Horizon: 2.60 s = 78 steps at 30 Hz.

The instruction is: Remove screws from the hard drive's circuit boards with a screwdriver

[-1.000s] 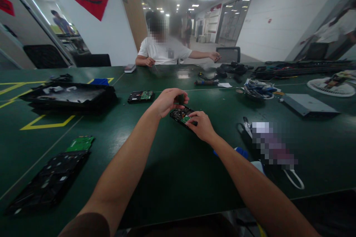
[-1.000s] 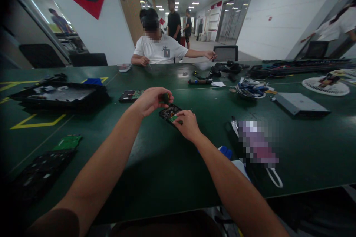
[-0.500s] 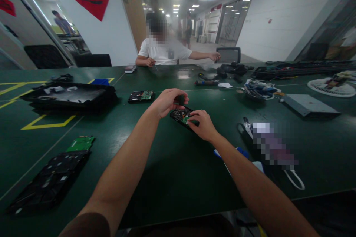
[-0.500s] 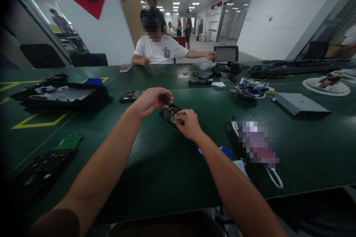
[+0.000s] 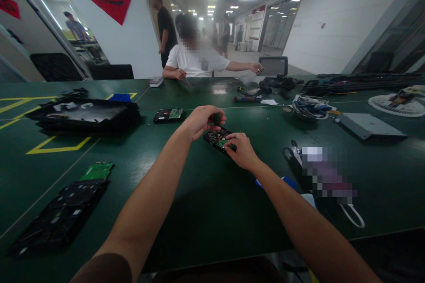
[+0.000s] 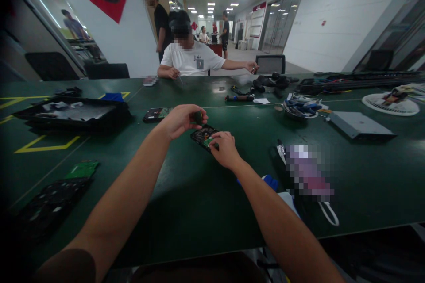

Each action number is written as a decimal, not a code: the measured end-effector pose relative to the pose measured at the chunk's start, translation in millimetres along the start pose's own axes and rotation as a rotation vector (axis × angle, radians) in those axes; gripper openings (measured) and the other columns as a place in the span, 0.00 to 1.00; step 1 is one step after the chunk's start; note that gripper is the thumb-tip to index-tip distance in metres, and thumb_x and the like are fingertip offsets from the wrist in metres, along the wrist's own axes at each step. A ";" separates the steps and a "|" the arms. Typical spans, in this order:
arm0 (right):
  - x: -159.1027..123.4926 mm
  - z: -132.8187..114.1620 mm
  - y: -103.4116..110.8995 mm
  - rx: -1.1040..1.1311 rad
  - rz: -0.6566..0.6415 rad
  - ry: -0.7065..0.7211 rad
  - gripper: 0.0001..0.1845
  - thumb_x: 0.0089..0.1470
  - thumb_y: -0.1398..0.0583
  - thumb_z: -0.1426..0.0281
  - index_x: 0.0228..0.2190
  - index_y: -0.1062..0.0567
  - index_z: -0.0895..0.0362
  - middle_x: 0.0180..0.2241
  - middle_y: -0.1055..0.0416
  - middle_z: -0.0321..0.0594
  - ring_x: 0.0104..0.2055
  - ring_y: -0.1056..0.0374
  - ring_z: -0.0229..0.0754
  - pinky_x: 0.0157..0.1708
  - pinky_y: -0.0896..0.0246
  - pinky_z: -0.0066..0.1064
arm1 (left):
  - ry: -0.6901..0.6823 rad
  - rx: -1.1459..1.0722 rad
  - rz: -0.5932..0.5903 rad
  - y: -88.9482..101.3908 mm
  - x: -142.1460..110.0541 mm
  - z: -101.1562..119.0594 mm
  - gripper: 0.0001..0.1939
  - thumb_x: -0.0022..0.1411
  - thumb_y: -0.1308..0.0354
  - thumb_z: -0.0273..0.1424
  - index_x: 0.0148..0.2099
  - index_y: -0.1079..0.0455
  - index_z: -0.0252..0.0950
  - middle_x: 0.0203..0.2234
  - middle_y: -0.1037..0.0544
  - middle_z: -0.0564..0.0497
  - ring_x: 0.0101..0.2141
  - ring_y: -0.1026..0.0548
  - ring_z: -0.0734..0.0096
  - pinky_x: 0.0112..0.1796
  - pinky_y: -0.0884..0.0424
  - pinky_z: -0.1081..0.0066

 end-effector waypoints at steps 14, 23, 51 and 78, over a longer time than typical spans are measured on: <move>2.0 -4.5 -0.4 0.006 -0.003 -0.067 0.03 0.56 0.35 0.72 0.31 0.19 0.51 0.48 0.26 0.41 0.55 0.39 0.52 0.52 0.45 0.49 | 0.002 -0.013 0.004 -0.9 -1.3 1.2 0.10 0.58 0.40 0.33 0.37 0.24 0.32 0.35 0.20 0.40 0.34 0.22 0.65 0.30 0.26 0.69; 1.2 0.4 4.9 0.046 0.056 -0.047 0.02 0.56 0.35 0.69 0.33 0.20 0.52 0.47 0.25 0.41 0.53 0.35 0.50 0.53 0.43 0.47 | -0.007 -0.016 -0.004 -0.4 -1.1 0.5 0.10 0.57 0.39 0.34 0.37 0.25 0.32 0.34 0.21 0.41 0.34 0.22 0.64 0.30 0.26 0.69; -1.0 41.4 -2.2 0.033 0.040 -0.134 0.13 0.61 0.40 0.66 0.46 0.21 0.51 0.48 0.24 0.42 0.50 0.30 0.47 0.52 0.37 0.43 | 0.031 -0.026 -0.006 -17.2 2.2 -10.4 0.08 0.59 0.41 0.34 0.36 0.26 0.33 0.33 0.21 0.42 0.32 0.22 0.66 0.30 0.26 0.69; -1.2 37.3 -2.3 -0.059 0.012 -0.155 0.16 0.61 0.39 0.62 0.48 0.20 0.53 0.47 0.24 0.44 0.49 0.30 0.47 0.51 0.38 0.40 | -0.030 -0.012 0.015 -20.0 3.3 -15.0 0.10 0.62 0.42 0.35 0.36 0.27 0.33 0.32 0.22 0.43 0.31 0.23 0.68 0.27 0.28 0.72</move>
Point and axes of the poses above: each hand's wrist, its own x-axis towards the middle knuckle, its own y-axis out of the back of the hand, z = x × y, the point moved 1 cm from there along x, towards the middle knuckle
